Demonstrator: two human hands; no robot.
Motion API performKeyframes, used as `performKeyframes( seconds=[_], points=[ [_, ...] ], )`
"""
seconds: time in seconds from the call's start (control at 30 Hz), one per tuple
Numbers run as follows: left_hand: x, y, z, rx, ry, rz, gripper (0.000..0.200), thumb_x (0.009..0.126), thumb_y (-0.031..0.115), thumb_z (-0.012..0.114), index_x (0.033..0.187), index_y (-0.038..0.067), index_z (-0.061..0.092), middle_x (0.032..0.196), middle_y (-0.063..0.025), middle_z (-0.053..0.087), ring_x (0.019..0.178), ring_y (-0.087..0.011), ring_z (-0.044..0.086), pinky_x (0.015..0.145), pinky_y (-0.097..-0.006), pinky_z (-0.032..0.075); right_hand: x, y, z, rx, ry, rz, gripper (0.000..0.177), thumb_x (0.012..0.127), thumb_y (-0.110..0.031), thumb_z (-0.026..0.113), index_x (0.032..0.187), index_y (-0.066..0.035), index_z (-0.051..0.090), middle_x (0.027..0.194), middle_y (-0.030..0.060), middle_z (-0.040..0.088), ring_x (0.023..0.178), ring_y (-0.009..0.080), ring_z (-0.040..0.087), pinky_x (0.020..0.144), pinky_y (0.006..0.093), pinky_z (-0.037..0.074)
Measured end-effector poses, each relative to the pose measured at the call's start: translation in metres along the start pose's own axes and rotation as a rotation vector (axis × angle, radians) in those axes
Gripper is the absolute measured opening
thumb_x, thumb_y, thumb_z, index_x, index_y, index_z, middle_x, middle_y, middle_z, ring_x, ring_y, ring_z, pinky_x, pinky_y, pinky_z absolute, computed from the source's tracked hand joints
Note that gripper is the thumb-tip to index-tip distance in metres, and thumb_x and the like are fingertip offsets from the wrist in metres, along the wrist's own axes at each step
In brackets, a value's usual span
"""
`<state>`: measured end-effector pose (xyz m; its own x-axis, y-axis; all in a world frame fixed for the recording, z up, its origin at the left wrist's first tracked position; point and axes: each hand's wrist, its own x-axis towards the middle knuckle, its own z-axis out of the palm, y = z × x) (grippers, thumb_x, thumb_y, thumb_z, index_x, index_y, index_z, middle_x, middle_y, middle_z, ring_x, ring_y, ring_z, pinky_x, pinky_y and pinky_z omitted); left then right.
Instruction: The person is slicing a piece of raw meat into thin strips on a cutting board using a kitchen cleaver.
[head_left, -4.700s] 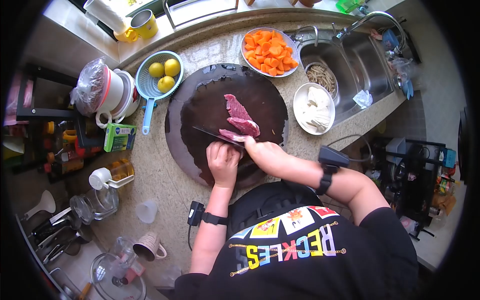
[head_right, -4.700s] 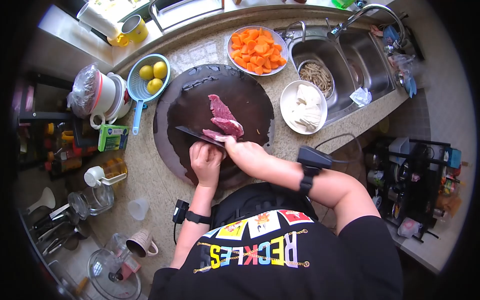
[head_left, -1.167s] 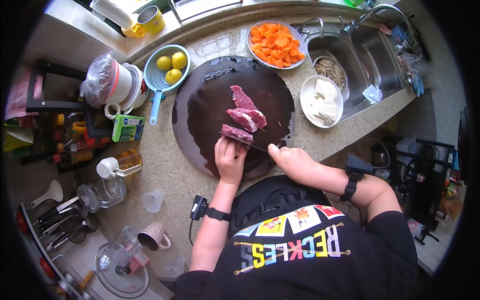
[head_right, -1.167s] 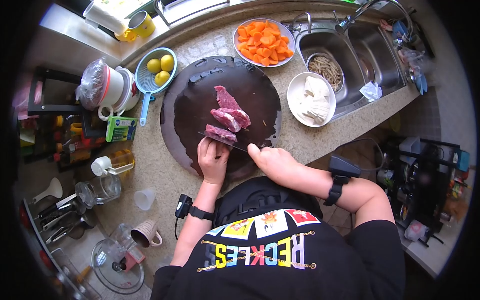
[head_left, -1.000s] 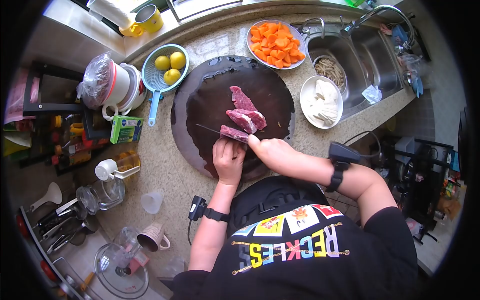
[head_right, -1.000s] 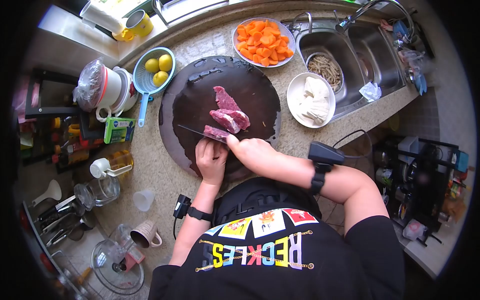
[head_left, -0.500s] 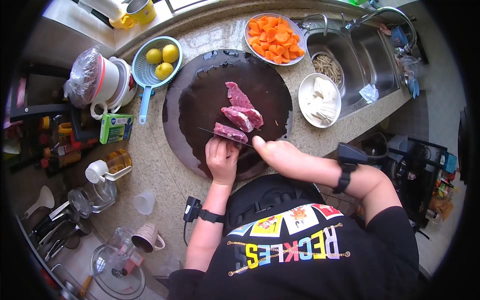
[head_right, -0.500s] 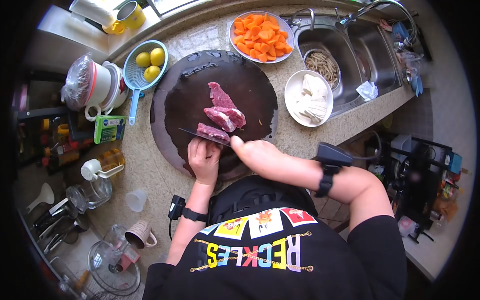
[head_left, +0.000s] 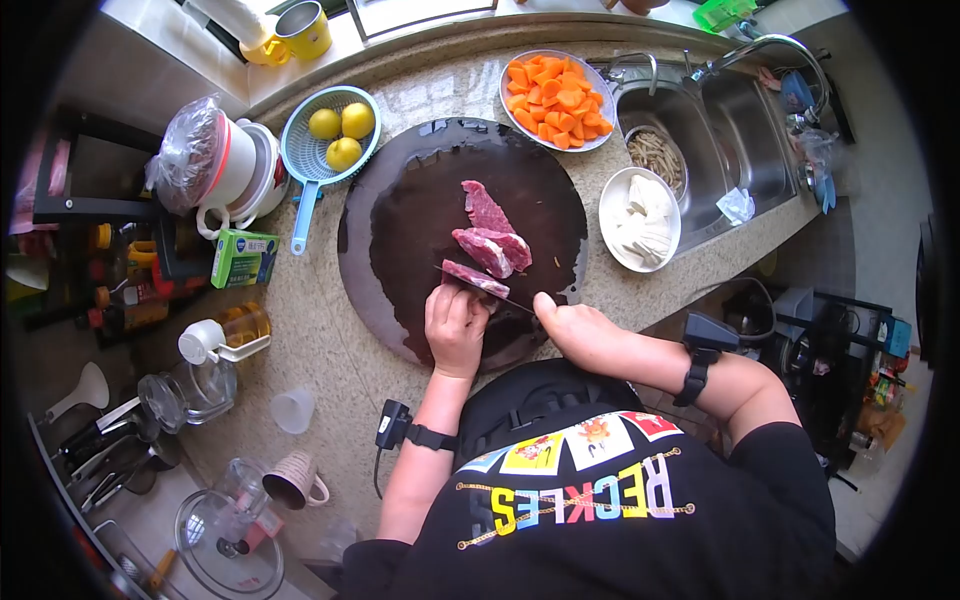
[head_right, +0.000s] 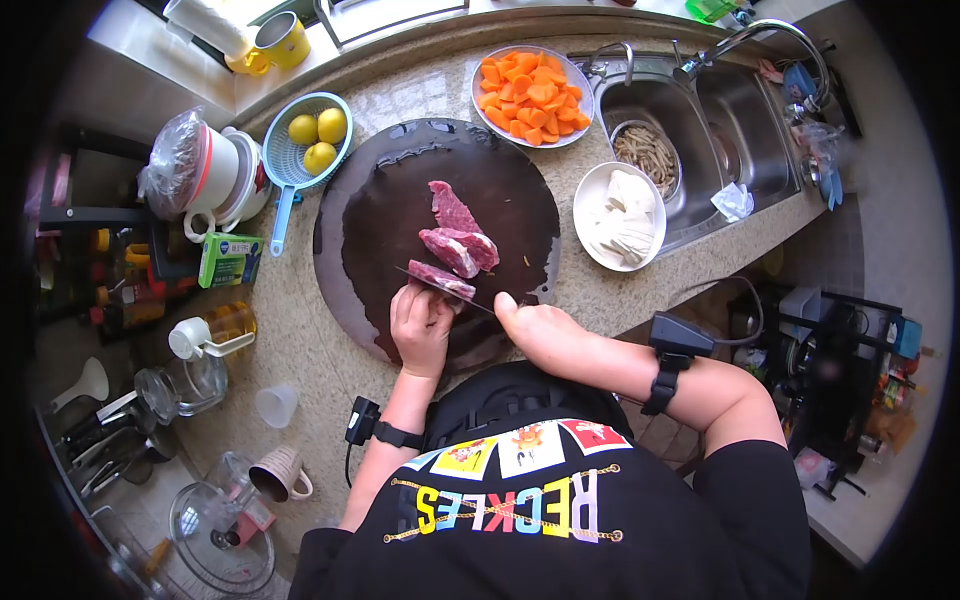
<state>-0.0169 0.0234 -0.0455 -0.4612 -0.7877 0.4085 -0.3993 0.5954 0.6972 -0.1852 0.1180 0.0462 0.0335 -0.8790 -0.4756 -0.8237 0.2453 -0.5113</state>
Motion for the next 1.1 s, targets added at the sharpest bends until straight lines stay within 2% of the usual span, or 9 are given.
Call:
performKeyframes(
  seconds=[0.2, 0.3, 0.43, 0.5, 0.57, 0.77, 0.9, 1.03, 1.1],
  points=[
    [0.003, -0.006, -0.001, 0.006, 0.041, -0.029, 0.024, 0.065, 0.001, 0.068, 0.089, 0.002, 0.062, 0.094, -0.0129, 0.060, 0.090, -0.0343, 0.057, 0.079, -0.0425, 0.048, 0.078, -0.029, 0.007, 0.057, 0.157, -0.169, 0.021, 0.082, -0.002, 0.051, 0.096, 0.002, 0.036, 0.066, 0.0227, 0.061, 0.066, 0.0407, 0.065, 0.054, 0.0472, 0.052],
    [0.002, -0.006, -0.003, 0.011, 0.031, -0.045, 0.024, 0.065, 0.001, 0.068, 0.087, 0.003, 0.062, 0.094, -0.0127, 0.060, 0.090, -0.0339, 0.057, 0.079, -0.0422, 0.048, 0.085, -0.034, 0.010, 0.062, 0.228, -0.255, 0.022, 0.083, -0.004, 0.052, 0.097, 0.002, 0.036, 0.066, 0.0226, 0.061, 0.065, 0.0396, 0.065, 0.054, 0.0467, 0.052],
    [0.003, -0.003, 0.001, -0.025, 0.042, -0.028, 0.022, 0.064, 0.000, 0.067, 0.085, 0.004, 0.061, 0.091, -0.0126, 0.059, 0.087, -0.0328, 0.057, 0.078, -0.0412, 0.047, 0.029, -0.009, 0.010, 0.006, 0.068, -0.041, 0.024, 0.079, 0.000, 0.050, 0.098, 0.003, 0.035, 0.065, 0.0227, 0.061, 0.065, 0.0416, 0.064, 0.054, 0.0498, 0.050],
    [0.007, -0.001, -0.002, -0.028, 0.055, -0.031, 0.021, 0.063, -0.002, 0.065, 0.083, 0.004, 0.060, 0.090, -0.0122, 0.059, 0.087, -0.0324, 0.057, 0.078, -0.0410, 0.047, 0.003, -0.003, 0.008, -0.008, -0.071, 0.086, 0.019, 0.083, -0.002, 0.046, 0.098, 0.003, 0.036, 0.068, 0.0259, 0.062, 0.069, 0.0414, 0.066, 0.059, 0.0515, 0.052],
    [0.007, 0.001, -0.001, -0.047, 0.058, -0.018, 0.019, 0.063, -0.002, 0.066, 0.081, 0.004, 0.059, 0.088, -0.0119, 0.059, 0.087, -0.0323, 0.057, 0.078, -0.0408, 0.048, 0.004, -0.003, 0.005, -0.016, -0.076, 0.069, 0.019, 0.083, -0.001, 0.046, 0.098, 0.003, 0.035, 0.068, 0.0262, 0.062, 0.070, 0.0420, 0.066, 0.059, 0.0514, 0.052],
    [0.004, -0.004, 0.000, 0.012, 0.022, -0.016, 0.020, 0.063, -0.001, 0.066, 0.081, 0.004, 0.059, 0.088, -0.0114, 0.058, 0.085, -0.0325, 0.058, 0.076, -0.0414, 0.048, 0.082, -0.027, 0.017, 0.029, 0.231, -0.224, 0.017, 0.082, -0.001, 0.049, 0.093, 0.003, 0.036, 0.066, 0.0242, 0.061, 0.066, 0.0402, 0.065, 0.054, 0.0462, 0.052],
    [0.005, -0.002, -0.001, -0.026, 0.005, -0.031, 0.019, 0.063, 0.001, 0.068, 0.080, 0.003, 0.059, 0.087, -0.0115, 0.059, 0.086, -0.0320, 0.057, 0.077, -0.0405, 0.047, 0.056, -0.016, 0.020, -0.033, 0.166, -0.116, 0.016, 0.085, -0.003, 0.048, 0.096, 0.004, 0.040, 0.070, 0.0224, 0.064, 0.069, 0.0387, 0.067, 0.056, 0.0447, 0.054],
    [0.007, -0.003, -0.004, -0.006, 0.057, -0.046, 0.017, 0.064, -0.002, 0.064, 0.079, 0.003, 0.059, 0.087, -0.0111, 0.059, 0.086, -0.0316, 0.057, 0.077, -0.0405, 0.047, 0.001, -0.002, 0.014, -0.019, -0.020, 0.063, 0.019, 0.081, 0.000, 0.049, 0.096, 0.003, 0.037, 0.069, 0.0236, 0.063, 0.070, 0.0415, 0.066, 0.058, 0.0490, 0.053],
    [0.005, -0.002, -0.003, -0.017, 0.031, -0.046, 0.019, 0.064, -0.002, 0.064, 0.081, 0.005, 0.059, 0.091, -0.0106, 0.059, 0.090, -0.0318, 0.057, 0.080, -0.0413, 0.047, 0.007, -0.003, 0.013, 0.003, 0.068, 0.007, 0.018, 0.081, 0.000, 0.048, 0.094, 0.003, 0.037, 0.069, 0.0241, 0.063, 0.069, 0.0418, 0.066, 0.058, 0.0493, 0.053]
  ],
)
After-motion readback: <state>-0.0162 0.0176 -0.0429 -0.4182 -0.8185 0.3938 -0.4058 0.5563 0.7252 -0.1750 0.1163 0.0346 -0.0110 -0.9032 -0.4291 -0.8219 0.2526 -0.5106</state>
